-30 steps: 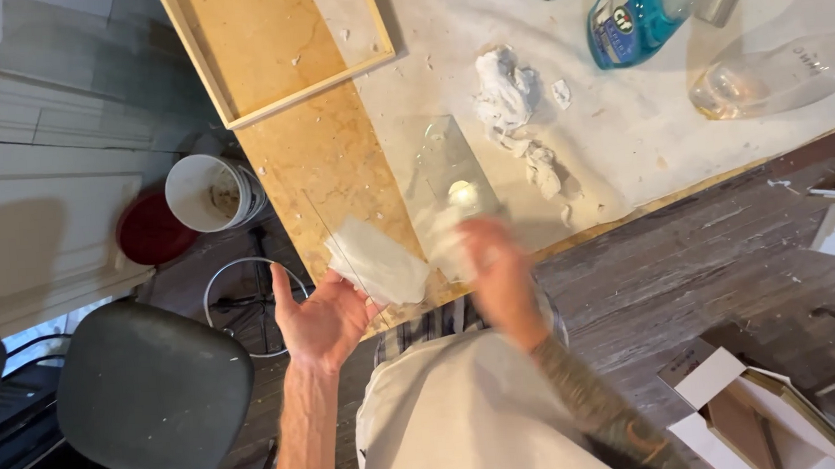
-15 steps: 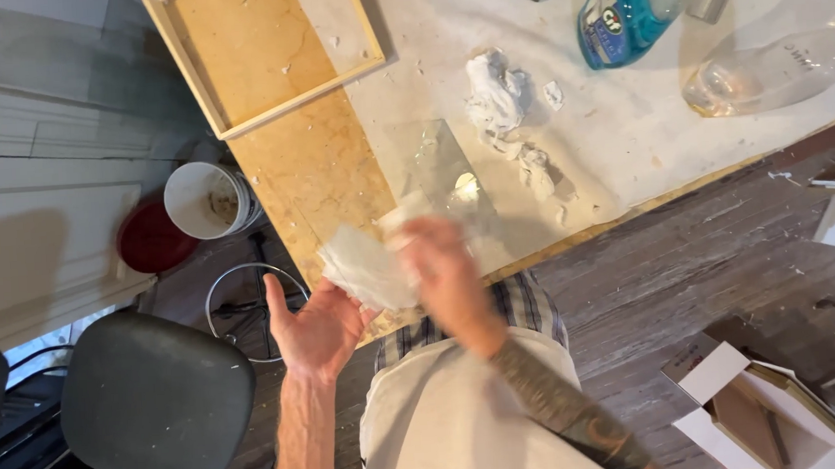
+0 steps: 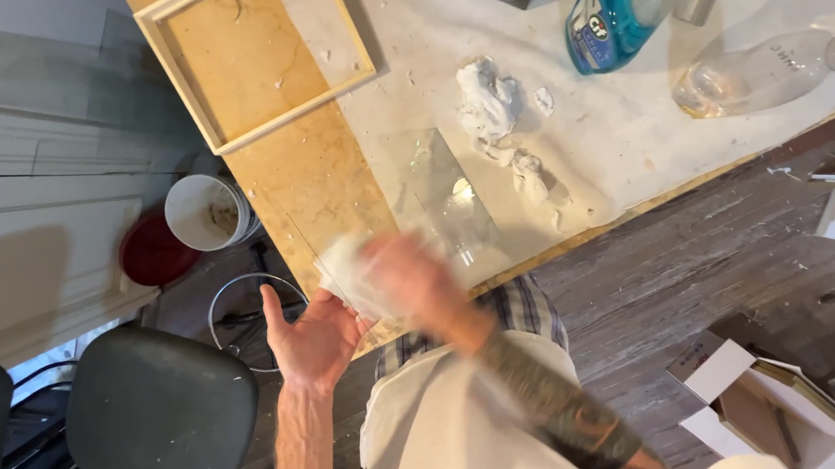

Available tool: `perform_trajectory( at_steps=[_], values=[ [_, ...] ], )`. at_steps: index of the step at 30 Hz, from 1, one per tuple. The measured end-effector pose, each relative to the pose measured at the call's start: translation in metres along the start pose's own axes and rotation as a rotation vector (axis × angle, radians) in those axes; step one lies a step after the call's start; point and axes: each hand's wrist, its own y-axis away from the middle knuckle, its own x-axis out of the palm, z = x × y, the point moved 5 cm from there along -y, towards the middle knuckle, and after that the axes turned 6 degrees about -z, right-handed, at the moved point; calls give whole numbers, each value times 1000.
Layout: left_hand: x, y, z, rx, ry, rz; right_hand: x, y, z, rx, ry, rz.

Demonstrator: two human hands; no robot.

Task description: Cleaning glass panes for wooden frames using glass cleaner and paper towels on a workshop bench.

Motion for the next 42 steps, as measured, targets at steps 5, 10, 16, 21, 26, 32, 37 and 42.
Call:
perform_trajectory(
  at_steps=[5,10,16,21,26,32,37,42],
  values=[
    [-43,-3,3,49,-166,-87,-28,-8,-40,233,162,-256],
    [-25,-5,-1,39,-107,-52,3,-28,-7,192,38,-76],
    [-57,-15,-1,52,-60,-110,-5,-43,-39,181,233,-176],
    [-72,-18,0,61,-66,-104,-6,-57,-42,106,50,-110],
    [-98,-25,4,44,-73,-148,15,-57,-45,313,-96,-257],
    [-8,2,-3,46,-120,-224,-36,-68,-86,279,215,-238],
    [-108,-24,4,57,-89,-230,19,-67,-25,140,192,-115],
    [-85,-26,3,109,-83,-225,-20,-72,-63,286,-151,-137]
  ],
)
